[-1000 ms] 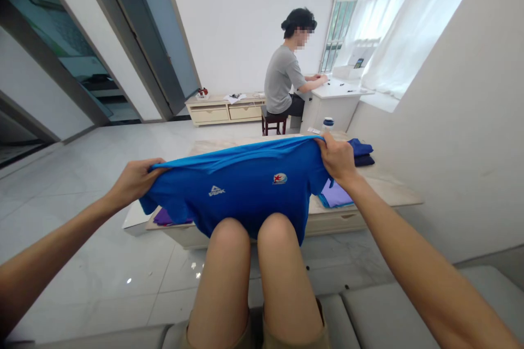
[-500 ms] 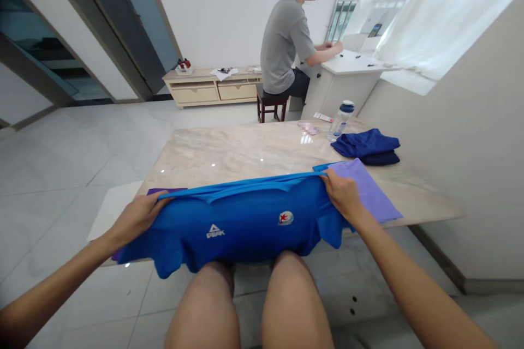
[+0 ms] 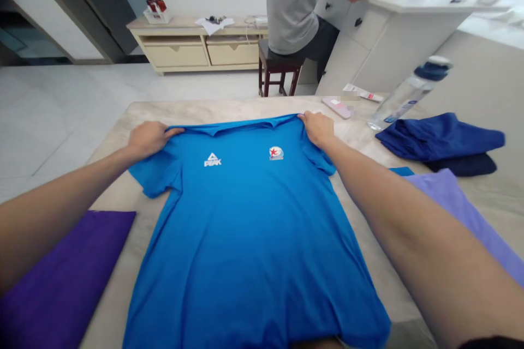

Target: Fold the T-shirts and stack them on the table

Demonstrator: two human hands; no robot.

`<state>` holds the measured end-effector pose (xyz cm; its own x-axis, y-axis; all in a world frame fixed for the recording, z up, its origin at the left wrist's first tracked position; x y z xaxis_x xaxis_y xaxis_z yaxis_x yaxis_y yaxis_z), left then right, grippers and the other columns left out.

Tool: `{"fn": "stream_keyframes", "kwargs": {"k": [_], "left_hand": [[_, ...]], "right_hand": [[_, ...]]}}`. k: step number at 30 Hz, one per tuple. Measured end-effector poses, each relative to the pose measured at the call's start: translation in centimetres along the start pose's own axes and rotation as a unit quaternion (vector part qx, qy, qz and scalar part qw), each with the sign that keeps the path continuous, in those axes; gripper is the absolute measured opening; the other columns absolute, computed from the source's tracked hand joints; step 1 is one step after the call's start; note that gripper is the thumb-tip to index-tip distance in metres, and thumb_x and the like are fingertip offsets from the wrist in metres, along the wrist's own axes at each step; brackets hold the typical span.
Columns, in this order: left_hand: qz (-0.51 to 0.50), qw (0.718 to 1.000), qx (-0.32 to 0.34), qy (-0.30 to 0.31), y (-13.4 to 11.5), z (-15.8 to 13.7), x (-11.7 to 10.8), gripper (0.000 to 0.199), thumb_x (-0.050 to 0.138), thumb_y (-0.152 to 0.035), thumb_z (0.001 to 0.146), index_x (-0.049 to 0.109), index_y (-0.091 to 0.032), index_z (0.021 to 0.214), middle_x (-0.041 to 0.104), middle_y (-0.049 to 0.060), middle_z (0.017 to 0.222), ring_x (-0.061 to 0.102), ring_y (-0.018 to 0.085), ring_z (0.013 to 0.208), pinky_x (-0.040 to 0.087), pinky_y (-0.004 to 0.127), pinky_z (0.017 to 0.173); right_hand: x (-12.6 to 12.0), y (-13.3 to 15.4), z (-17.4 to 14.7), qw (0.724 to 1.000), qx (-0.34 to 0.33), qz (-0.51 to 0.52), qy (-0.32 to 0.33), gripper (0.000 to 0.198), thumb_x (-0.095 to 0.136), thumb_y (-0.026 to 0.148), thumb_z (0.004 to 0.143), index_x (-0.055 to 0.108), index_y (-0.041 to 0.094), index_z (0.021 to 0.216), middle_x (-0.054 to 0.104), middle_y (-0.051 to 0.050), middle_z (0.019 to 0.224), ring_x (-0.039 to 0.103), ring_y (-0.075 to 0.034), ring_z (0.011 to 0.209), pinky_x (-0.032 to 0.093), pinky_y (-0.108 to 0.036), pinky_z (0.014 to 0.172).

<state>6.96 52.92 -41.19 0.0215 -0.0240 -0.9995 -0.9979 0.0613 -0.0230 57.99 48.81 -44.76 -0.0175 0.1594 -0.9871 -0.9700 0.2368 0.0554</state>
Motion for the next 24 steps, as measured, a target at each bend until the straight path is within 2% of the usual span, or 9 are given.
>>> {"fn": "stream_keyframes", "kwargs": {"k": [3, 6, 8, 10, 12, 14, 16, 20, 24], "left_hand": [[-0.040, 0.996, 0.008, -0.085, -1.7, 2.8, -1.2, 0.058, 0.055, -0.057, 0.112, 0.076, -0.003, 0.115, 0.076, 0.015, 0.116, 0.068, 0.039, 0.130, 0.051, 0.060, 0.111], [-0.043, 0.987, 0.063, -0.138, -4.2, 1.0, -1.7, 0.042, 0.058, -0.035, 0.111, 0.066, -0.002, 0.136, 0.066, 0.017, 0.138, 0.062, 0.040, 0.140, 0.051, 0.060, 0.114], [-0.038, 0.985, 0.102, -0.136, -5.5, -2.9, -1.2, 0.040, 0.056, -0.028, 0.110, 0.064, -0.002, 0.140, 0.063, 0.018, 0.141, 0.061, 0.038, 0.140, 0.052, 0.057, 0.116], [-0.049, 0.982, 0.130, -0.127, -6.3, -8.6, 0.0, 0.039, 0.057, -0.028, 0.109, 0.065, -0.006, 0.139, 0.066, 0.020, 0.140, 0.062, 0.036, 0.138, 0.052, 0.054, 0.118], [-0.081, 0.973, 0.172, -0.129, -6.7, -15.1, 1.7, 0.044, 0.051, -0.033, 0.112, 0.063, -0.009, 0.146, 0.065, 0.022, 0.149, 0.059, 0.036, 0.144, 0.048, 0.054, 0.123], [-0.101, 0.965, 0.203, -0.128, -6.6, -21.0, 3.9, 0.056, 0.042, -0.041, 0.115, 0.053, -0.011, 0.161, 0.053, 0.021, 0.168, 0.047, 0.034, 0.159, 0.040, 0.053, 0.131], [-0.091, 0.966, 0.218, -0.104, -6.1, -25.5, 6.3, 0.064, 0.037, -0.047, 0.115, 0.044, -0.014, 0.170, 0.042, 0.016, 0.178, 0.034, 0.033, 0.168, 0.030, 0.056, 0.137], [-0.065, 0.985, 0.139, -0.080, -3.8, -30.1, 9.1, 0.070, 0.030, -0.048, 0.115, 0.040, -0.009, 0.172, 0.039, 0.019, 0.178, 0.035, 0.034, 0.168, 0.027, 0.059, 0.138], [-0.054, 0.988, 0.108, -0.093, -2.9, -31.8, 9.5, 0.070, 0.031, -0.047, 0.114, 0.042, -0.007, 0.171, 0.040, 0.022, 0.177, 0.039, 0.035, 0.166, 0.030, 0.060, 0.136]], "right_hand": [[0.8, 0.4, 3.2, 0.997, -0.018, 0.041, -0.066, 0.052, 0.033, 0.044, 0.118, 0.059, 0.007, 0.143, 0.065, -0.029, 0.140, 0.057, -0.041, 0.133, 0.046, -0.059, 0.107], [0.4, 1.8, 1.5, 0.988, -0.078, 0.074, -0.108, 0.049, 0.034, 0.032, 0.115, 0.048, 0.007, 0.155, 0.054, -0.029, 0.154, 0.049, -0.042, 0.143, 0.042, -0.064, 0.113], [-0.4, 3.1, -3.2, 0.982, -0.125, 0.099, -0.104, 0.050, 0.036, 0.029, 0.112, 0.047, 0.009, 0.157, 0.054, -0.027, 0.156, 0.049, -0.043, 0.144, 0.043, -0.066, 0.116], [-1.3, 4.3, -9.9, 0.973, -0.170, 0.129, -0.094, 0.052, 0.040, 0.030, 0.111, 0.050, 0.009, 0.157, 0.058, -0.026, 0.154, 0.053, -0.042, 0.142, 0.045, -0.064, 0.118], [-1.7, 4.9, -17.4, 0.964, -0.205, 0.147, -0.081, 0.053, 0.039, 0.035, 0.113, 0.053, 0.010, 0.157, 0.060, -0.025, 0.156, 0.054, -0.039, 0.146, 0.044, -0.060, 0.123], [-1.1, 4.8, -24.2, 0.960, -0.228, 0.148, -0.061, 0.058, 0.036, 0.043, 0.116, 0.051, 0.015, 0.164, 0.052, -0.020, 0.168, 0.046, -0.036, 0.158, 0.039, -0.057, 0.130], [0.2, 4.0, -29.2, 0.960, -0.245, 0.131, -0.027, 0.062, 0.035, 0.050, 0.116, 0.051, 0.021, 0.167, 0.044, -0.013, 0.177, 0.038, -0.035, 0.165, 0.033, -0.059, 0.134], [2.2, -0.2, -33.2, 0.986, -0.131, 0.105, -0.024, 0.073, 0.030, 0.056, 0.115, 0.042, 0.016, 0.174, 0.037, -0.015, 0.180, 0.031, -0.037, 0.169, 0.029, -0.062, 0.136], [2.6, -1.9, -34.5, 0.989, -0.115, 0.091, -0.026, 0.073, 0.030, 0.054, 0.114, 0.042, 0.015, 0.174, 0.038, -0.015, 0.179, 0.032, -0.036, 0.169, 0.029, -0.061, 0.136]]}}
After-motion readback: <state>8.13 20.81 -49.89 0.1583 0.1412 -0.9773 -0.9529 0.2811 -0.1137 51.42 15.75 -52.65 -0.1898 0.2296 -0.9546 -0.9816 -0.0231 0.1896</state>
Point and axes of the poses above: each hand's wrist, its own z-axis towards the middle knuckle, its own x-axis out of the palm, y = z × x, the point moved 6 cm from there along z, towards the middle knuckle
